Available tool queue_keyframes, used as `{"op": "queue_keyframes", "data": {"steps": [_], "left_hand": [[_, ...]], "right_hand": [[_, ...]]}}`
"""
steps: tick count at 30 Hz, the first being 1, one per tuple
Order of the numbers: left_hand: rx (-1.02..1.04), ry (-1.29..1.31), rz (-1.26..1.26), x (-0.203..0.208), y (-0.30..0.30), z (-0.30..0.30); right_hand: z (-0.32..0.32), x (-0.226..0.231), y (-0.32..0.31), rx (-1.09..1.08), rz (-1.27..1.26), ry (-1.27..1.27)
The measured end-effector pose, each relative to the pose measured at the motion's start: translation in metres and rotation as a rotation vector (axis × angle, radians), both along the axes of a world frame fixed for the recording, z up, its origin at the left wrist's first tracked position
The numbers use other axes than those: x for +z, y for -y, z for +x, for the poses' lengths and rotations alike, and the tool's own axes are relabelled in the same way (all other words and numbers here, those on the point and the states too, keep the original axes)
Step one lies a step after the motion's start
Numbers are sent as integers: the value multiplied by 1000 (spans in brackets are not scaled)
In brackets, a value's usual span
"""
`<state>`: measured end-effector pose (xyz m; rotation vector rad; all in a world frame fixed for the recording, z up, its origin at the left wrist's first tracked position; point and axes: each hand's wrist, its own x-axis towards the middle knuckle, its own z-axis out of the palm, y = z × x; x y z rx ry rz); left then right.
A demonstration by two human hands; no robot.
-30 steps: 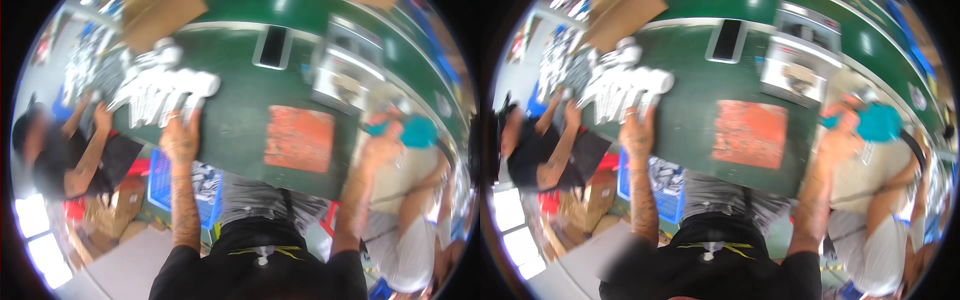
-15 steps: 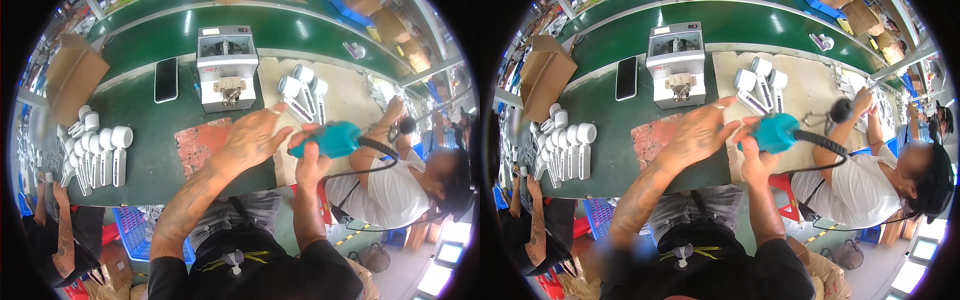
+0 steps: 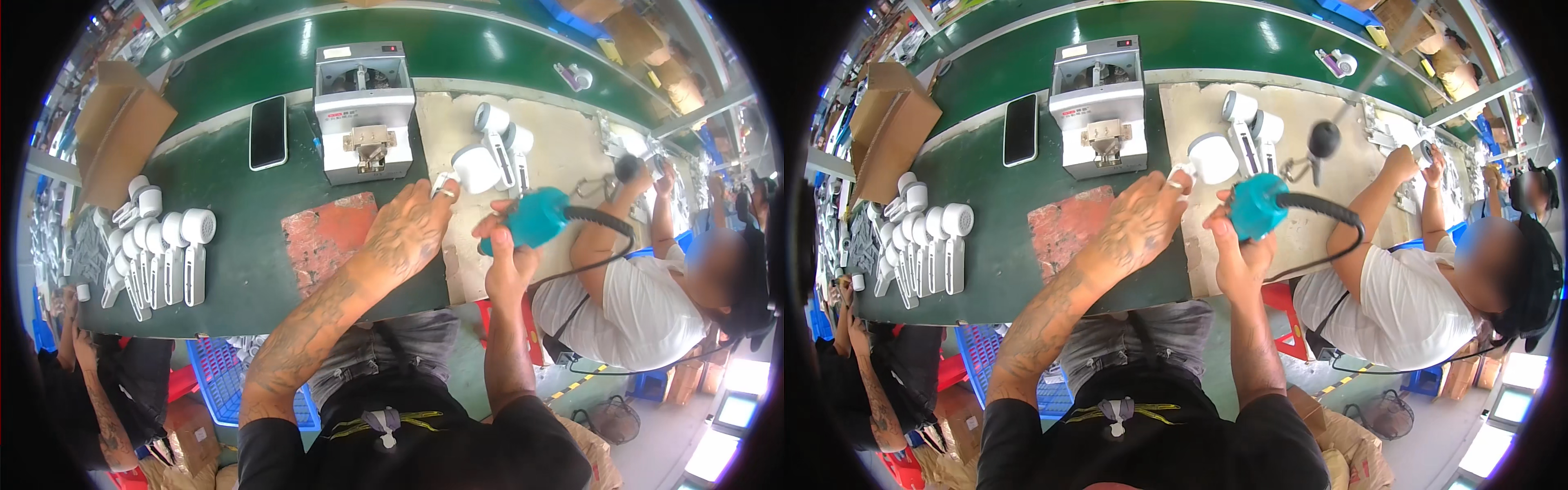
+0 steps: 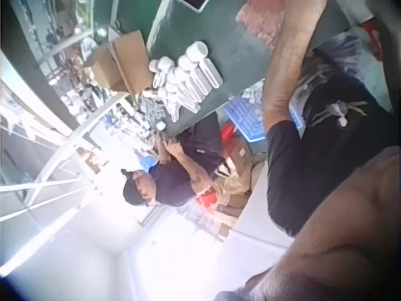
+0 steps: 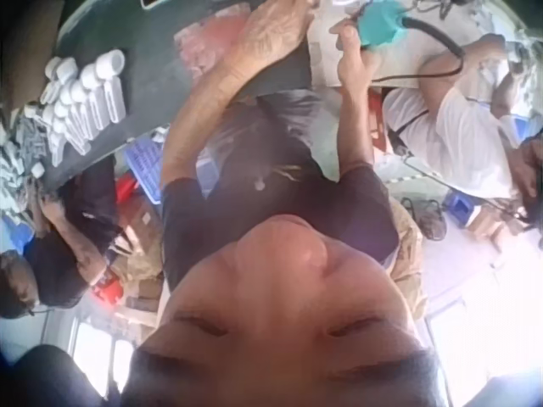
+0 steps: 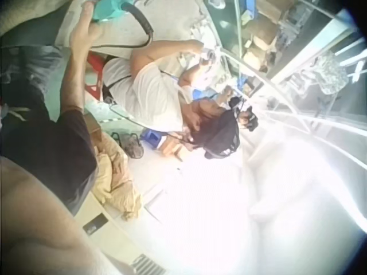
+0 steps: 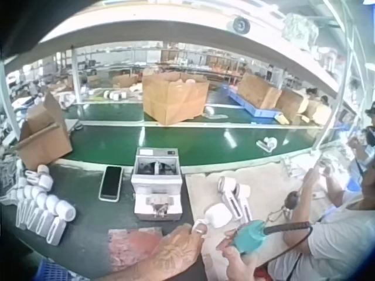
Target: Assembling plastic components of an electronic device, likely a small hair dryer, using an electric screwdriver on a factory production line.
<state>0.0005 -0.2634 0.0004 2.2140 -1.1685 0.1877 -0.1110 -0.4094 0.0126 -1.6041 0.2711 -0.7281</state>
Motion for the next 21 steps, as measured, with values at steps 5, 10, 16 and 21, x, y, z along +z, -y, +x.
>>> {"op": "queue_keyframes", "data": {"steps": [5,10,16,21], "left_hand": [[78,-242,-179,34,-52,-13],[129,-335,-262,24,-87,-12],[175,-280,-354,6,-97,-13],[110,-301,-232,16,-111,-3]], "right_hand": [[16,-5,-11,161,63,-2],[24,10,-35,191,17,-66],[32,25,-48,292,83,-123],[44,53,-44,424,276,252]]}}
